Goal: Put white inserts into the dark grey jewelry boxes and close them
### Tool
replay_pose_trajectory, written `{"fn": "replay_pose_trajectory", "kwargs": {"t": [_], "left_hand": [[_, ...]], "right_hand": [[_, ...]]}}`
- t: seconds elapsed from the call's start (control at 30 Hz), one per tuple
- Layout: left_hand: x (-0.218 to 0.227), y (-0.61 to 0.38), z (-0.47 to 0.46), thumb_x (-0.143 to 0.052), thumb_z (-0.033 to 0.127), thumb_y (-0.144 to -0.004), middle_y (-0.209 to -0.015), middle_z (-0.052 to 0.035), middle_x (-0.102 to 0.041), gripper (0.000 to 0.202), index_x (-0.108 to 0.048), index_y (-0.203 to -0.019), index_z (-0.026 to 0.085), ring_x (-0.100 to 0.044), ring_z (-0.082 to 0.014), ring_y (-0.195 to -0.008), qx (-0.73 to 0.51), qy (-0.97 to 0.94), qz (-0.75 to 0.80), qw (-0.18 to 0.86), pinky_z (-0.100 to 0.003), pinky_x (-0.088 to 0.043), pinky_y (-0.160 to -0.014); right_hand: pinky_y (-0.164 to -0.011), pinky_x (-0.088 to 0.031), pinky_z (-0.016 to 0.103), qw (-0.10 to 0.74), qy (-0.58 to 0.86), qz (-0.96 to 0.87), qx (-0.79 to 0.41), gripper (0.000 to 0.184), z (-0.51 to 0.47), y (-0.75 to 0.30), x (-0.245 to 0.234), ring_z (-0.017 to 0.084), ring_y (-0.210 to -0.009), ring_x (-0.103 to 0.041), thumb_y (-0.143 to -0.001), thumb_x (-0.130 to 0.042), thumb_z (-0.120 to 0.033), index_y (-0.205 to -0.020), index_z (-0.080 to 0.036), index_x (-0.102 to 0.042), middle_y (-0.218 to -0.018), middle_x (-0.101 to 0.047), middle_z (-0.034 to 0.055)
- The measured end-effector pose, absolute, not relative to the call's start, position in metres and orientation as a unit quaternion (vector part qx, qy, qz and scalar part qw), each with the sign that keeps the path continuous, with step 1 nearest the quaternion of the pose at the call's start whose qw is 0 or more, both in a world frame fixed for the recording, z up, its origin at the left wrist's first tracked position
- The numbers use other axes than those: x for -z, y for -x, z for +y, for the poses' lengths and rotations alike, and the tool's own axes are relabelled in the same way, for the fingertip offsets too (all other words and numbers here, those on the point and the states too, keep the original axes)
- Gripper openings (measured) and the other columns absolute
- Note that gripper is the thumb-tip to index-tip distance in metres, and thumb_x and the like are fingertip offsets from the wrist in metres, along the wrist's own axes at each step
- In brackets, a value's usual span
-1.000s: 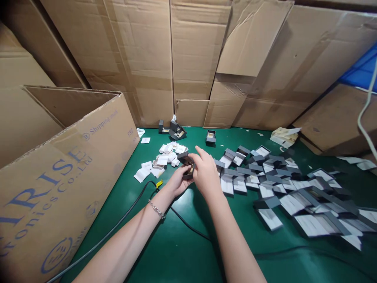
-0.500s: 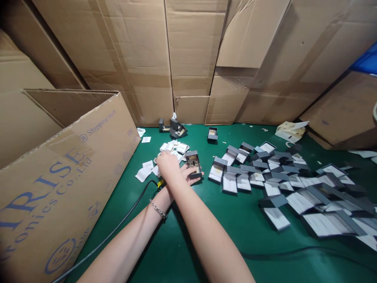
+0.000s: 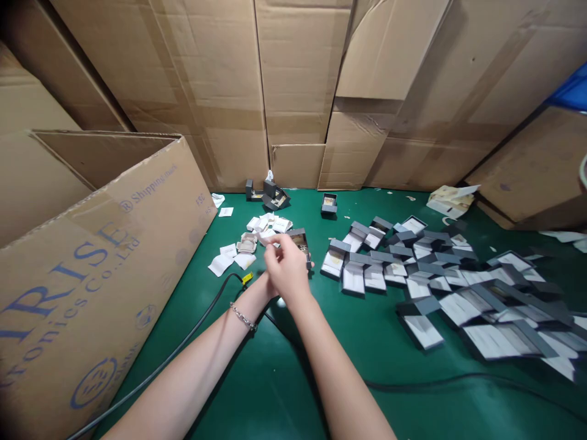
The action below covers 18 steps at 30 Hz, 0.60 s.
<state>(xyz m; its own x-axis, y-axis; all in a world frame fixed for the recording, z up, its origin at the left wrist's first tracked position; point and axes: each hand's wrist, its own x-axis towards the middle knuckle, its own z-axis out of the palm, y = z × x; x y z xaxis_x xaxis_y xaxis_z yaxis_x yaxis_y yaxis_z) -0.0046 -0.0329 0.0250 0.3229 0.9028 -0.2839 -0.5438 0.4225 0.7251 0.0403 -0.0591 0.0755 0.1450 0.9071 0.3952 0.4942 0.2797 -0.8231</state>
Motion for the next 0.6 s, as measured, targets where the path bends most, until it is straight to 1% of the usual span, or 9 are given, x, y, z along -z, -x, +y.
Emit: {"fn": "replay_pose_trajectory", "kwargs": {"t": [0.03, 0.1, 0.17, 0.23, 0.33, 0.43, 0.53, 0.6], "left_hand": [[-0.027, 0.002, -0.033, -0.059, 0.025, -0.073, -0.066, -0.0009, -0.055, 0.014, -0.057, -0.084, 0.016, -0.056, -0.0118, -0.063, -0.459, -0.252, 0.333, 0.784, -0.022, -0.046, -0.055], [-0.029, 0.000, -0.033, -0.061, 0.019, -0.067, -0.065, 0.0006, -0.055, 0.014, -0.055, -0.079, 0.015, -0.052, -0.0082, -0.059, -0.449, -0.241, 0.318, 0.799, -0.019, -0.043, -0.054], [-0.030, 0.000, -0.033, -0.062, 0.018, -0.064, -0.063, 0.0019, -0.053, 0.016, -0.054, -0.077, 0.014, -0.050, -0.0068, -0.056, -0.439, -0.239, 0.325, 0.802, -0.018, -0.041, -0.053], [-0.029, 0.001, -0.032, -0.062, 0.020, -0.063, -0.060, 0.0022, -0.052, 0.016, -0.053, -0.075, 0.014, -0.050, -0.0069, -0.054, -0.428, -0.235, 0.341, 0.803, -0.018, -0.040, -0.051], [-0.028, 0.002, -0.031, -0.063, 0.023, -0.062, -0.060, 0.0007, -0.054, 0.017, -0.055, -0.073, 0.014, -0.050, -0.0082, -0.054, -0.421, -0.243, 0.352, 0.800, -0.018, -0.038, -0.048], [-0.028, 0.001, -0.031, -0.064, 0.027, -0.060, -0.063, -0.0019, -0.058, 0.019, -0.057, -0.072, 0.013, -0.055, -0.0111, -0.058, -0.420, -0.253, 0.348, 0.799, -0.018, -0.037, -0.048], [-0.029, -0.001, -0.031, -0.064, 0.024, -0.059, -0.065, -0.0011, -0.060, 0.019, -0.059, -0.074, 0.015, -0.056, -0.0113, -0.061, -0.444, -0.245, 0.348, 0.788, -0.018, -0.039, -0.050], [-0.028, 0.000, -0.031, -0.065, 0.023, -0.060, -0.066, 0.0010, -0.060, 0.019, -0.059, -0.077, 0.016, -0.055, -0.0096, -0.060, -0.458, -0.246, 0.336, 0.785, -0.017, -0.040, -0.053]], "right_hand": [[-0.065, -0.048, 0.026, 0.533, 0.564, -0.589, -0.224, 0.013, -0.064, -0.050, -0.071, 0.014, -0.067, -0.059, -0.081, -0.047, -0.030, -0.087, -0.021, -0.053, -0.079, -0.062, 0.0010], [-0.064, -0.050, 0.027, 0.584, 0.561, -0.522, -0.268, 0.014, -0.070, -0.066, -0.063, 0.015, -0.068, -0.062, -0.079, -0.048, -0.032, -0.086, -0.021, -0.048, -0.078, -0.061, 0.0015], [-0.062, -0.051, 0.028, 0.616, 0.563, -0.459, -0.305, 0.015, -0.073, -0.078, -0.056, 0.015, -0.063, -0.063, -0.079, -0.047, -0.034, -0.086, -0.021, -0.043, -0.073, -0.059, 0.0003], [-0.061, -0.052, 0.029, 0.626, 0.568, -0.429, -0.319, 0.016, -0.073, -0.084, -0.052, 0.015, -0.061, -0.064, -0.079, -0.046, -0.034, -0.086, -0.022, -0.040, -0.070, -0.058, -0.0007], [-0.066, -0.053, 0.029, 0.607, 0.582, -0.459, -0.288, 0.015, -0.073, -0.085, -0.048, 0.015, -0.068, -0.065, -0.078, -0.049, -0.032, -0.086, -0.022, -0.041, -0.077, -0.061, 0.0018], [-0.072, -0.053, 0.030, 0.571, 0.588, -0.520, -0.240, 0.015, -0.073, -0.082, -0.044, 0.015, -0.076, -0.064, -0.077, -0.050, -0.027, -0.091, -0.021, -0.047, -0.088, -0.064, 0.0048], [-0.079, -0.052, 0.031, 0.545, 0.583, -0.570, -0.197, 0.027, -0.073, -0.081, -0.042, 0.017, -0.088, -0.062, -0.076, -0.048, -0.021, -0.103, -0.019, -0.052, -0.097, -0.063, 0.0079], [-0.081, -0.050, 0.032, 0.522, 0.581, -0.601, -0.167, 0.031, -0.074, -0.083, -0.043, 0.018, -0.092, -0.061, -0.076, -0.048, -0.018, -0.105, -0.019, -0.056, -0.099, -0.063, 0.0084]]}}
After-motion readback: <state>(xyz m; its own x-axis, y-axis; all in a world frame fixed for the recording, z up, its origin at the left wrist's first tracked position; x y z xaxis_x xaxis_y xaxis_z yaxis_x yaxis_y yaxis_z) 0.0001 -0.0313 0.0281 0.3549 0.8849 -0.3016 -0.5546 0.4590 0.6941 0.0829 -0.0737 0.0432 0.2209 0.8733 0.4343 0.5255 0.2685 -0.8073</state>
